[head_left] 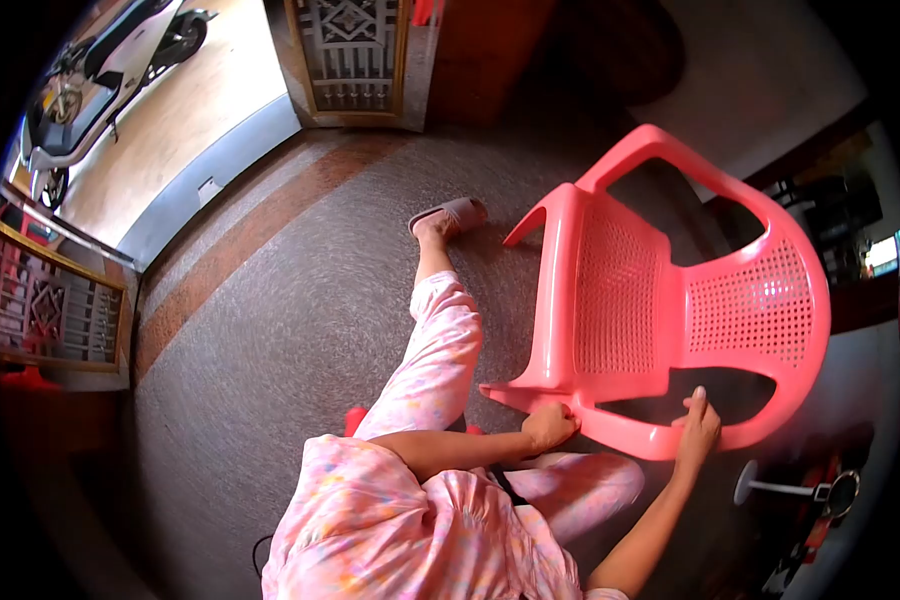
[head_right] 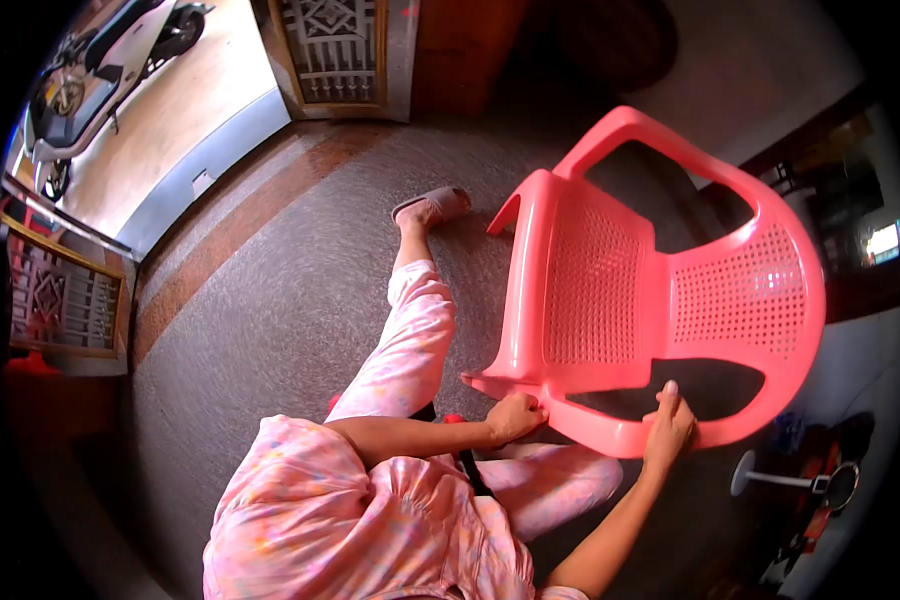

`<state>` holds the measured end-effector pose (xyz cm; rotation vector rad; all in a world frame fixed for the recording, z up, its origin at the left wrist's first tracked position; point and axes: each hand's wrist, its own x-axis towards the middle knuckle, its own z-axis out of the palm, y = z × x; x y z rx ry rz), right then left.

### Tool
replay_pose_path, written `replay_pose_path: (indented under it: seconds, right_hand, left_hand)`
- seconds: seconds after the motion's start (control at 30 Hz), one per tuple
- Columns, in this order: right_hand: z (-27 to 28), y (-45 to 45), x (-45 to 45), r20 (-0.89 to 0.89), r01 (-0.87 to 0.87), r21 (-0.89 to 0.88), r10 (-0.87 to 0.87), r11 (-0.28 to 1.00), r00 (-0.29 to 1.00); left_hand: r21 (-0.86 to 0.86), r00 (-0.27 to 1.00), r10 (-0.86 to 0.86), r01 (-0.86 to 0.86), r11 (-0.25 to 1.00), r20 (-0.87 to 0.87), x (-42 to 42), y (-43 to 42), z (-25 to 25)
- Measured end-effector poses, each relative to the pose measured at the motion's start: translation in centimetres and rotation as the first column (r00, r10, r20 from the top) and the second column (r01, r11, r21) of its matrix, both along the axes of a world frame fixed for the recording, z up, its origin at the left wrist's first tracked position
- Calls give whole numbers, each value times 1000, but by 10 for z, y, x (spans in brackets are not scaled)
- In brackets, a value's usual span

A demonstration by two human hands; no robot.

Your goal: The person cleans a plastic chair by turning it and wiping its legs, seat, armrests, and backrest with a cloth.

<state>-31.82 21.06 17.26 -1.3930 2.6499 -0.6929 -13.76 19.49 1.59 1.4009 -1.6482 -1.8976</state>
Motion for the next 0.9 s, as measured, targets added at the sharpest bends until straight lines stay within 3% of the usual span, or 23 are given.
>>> replay_pose_path:
  seconds: [0.43,0.67,0.9]
  right_hand:
    - [-1,-1,3,20,-22,-47,23,999,1000]
    - [2,-1,6,-4,-15,-23,15,1000,1000]
    - [-1,-1,1,20,-25,-29,25,999,999]
  left_hand:
    - [-19,997,40,-41,999,-69,-10,5,-17]
    - [1,984,-68,69,998,-163,0,-2,27]
    - [-48,996,-25,21,999,-85,-2,-7,9]
